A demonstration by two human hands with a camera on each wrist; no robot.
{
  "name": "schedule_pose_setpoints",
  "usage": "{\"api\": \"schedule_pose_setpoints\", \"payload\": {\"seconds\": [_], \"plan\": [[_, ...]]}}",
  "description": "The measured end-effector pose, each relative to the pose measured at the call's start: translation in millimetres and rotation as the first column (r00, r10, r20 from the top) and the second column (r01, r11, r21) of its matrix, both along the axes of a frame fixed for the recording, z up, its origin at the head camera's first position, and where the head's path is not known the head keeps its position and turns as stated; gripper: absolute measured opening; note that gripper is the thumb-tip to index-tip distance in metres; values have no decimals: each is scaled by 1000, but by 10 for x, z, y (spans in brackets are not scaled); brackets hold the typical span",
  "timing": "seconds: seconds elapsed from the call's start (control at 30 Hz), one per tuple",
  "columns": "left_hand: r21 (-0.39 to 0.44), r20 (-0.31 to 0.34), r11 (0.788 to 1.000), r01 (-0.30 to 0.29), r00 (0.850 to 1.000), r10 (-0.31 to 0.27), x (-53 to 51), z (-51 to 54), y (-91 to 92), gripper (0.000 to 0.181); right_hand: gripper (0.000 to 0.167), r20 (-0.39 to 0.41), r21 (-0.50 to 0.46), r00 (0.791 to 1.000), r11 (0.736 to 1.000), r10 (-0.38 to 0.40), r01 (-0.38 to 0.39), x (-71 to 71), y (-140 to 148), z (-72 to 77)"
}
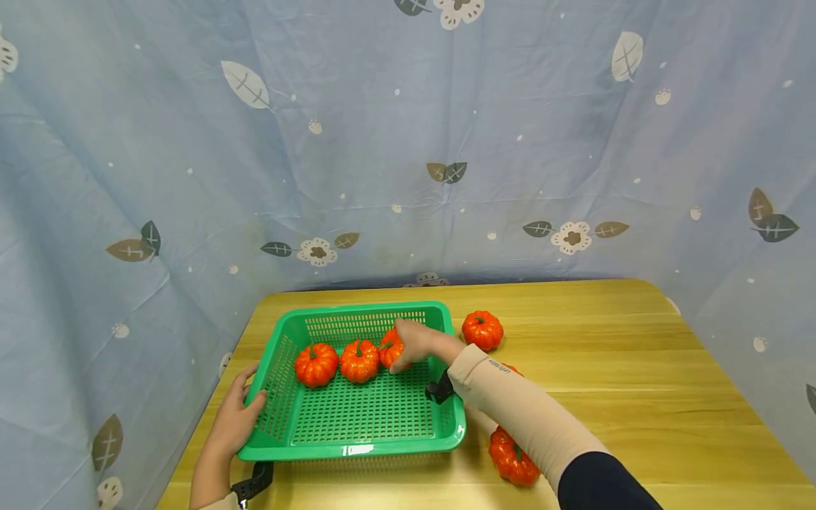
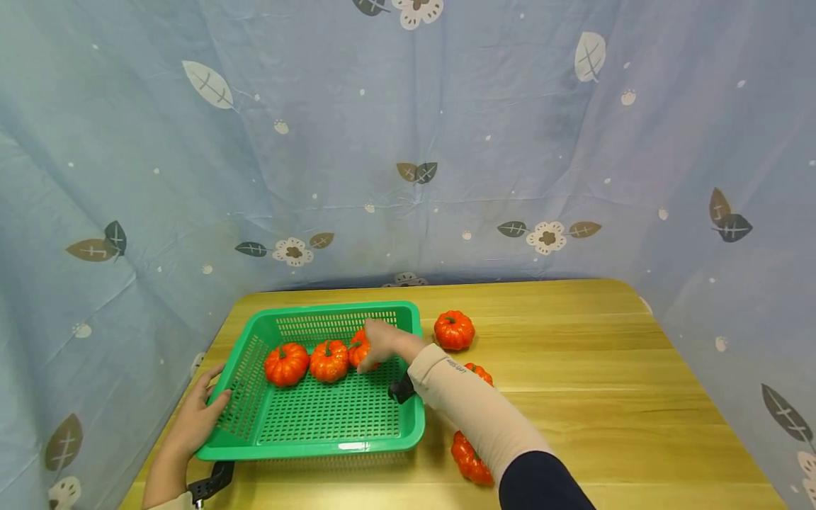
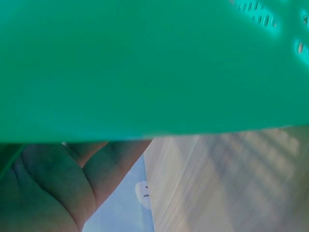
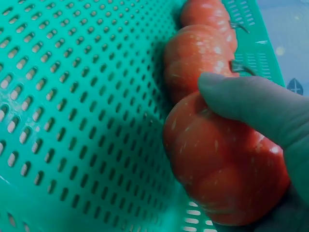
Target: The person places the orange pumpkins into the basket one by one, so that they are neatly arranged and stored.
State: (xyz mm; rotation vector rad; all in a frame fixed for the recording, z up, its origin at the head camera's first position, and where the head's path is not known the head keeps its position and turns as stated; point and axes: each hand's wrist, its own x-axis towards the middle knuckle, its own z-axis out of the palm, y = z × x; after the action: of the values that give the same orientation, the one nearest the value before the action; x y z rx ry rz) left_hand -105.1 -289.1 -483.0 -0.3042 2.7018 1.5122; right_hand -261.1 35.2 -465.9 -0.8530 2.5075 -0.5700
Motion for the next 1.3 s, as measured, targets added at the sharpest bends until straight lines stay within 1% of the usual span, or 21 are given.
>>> {"api": "schedule_pose_setpoints", "payload": {"seconds": [0.1, 0.23, 0.43, 0.7, 0.9, 1.03, 1.2, 1.23, 1.3], "plan": [[-12, 1, 1000, 0, 1000, 0, 2, 6, 3, 63, 98, -5, 13, 1000, 1000, 1, -1, 12, -23, -31], [-17, 0, 1000, 2, 1000, -2, 2, 18, 7, 63, 100, 2, 30, 1000, 999, -11, 11, 13, -35, -63], [-6, -6, 1000, -2, 1000, 2, -5, 33, 6, 62, 105, 13, 50, 1000, 999, -15, 14, 18, -28, -57], [-31, -12, 999, 11, 1000, -11, 7, -12, -9, 62, 105, 66, 80, 996, 996, -53, 47, 51, -8, -45], [-16, -9, 1000, 8, 1000, -8, 15, -15, -5, 62, 98, 45, 116, 995, 990, -84, 79, 58, -15, -52], [-14, -5, 1000, 5, 1000, -5, 15, -11, -2, 62, 99, 51, 129, 995, 989, -81, 74, 56, -20, -37], [-17, -5, 1000, 8, 1000, -8, 11, -3, 2, 63, 106, 67, 107, 994, 991, -82, 75, 71, -22, -32], [-18, -5, 1000, 9, 1000, -9, 11, 0, 3, 63, 106, 73, 102, 993, 991, -93, 85, 71, -25, -40], [-23, -5, 1000, 10, 1000, -10, 11, 7, 5, 63, 110, 73, 108, 993, 990, -95, 87, 73, -26, -50]]}}
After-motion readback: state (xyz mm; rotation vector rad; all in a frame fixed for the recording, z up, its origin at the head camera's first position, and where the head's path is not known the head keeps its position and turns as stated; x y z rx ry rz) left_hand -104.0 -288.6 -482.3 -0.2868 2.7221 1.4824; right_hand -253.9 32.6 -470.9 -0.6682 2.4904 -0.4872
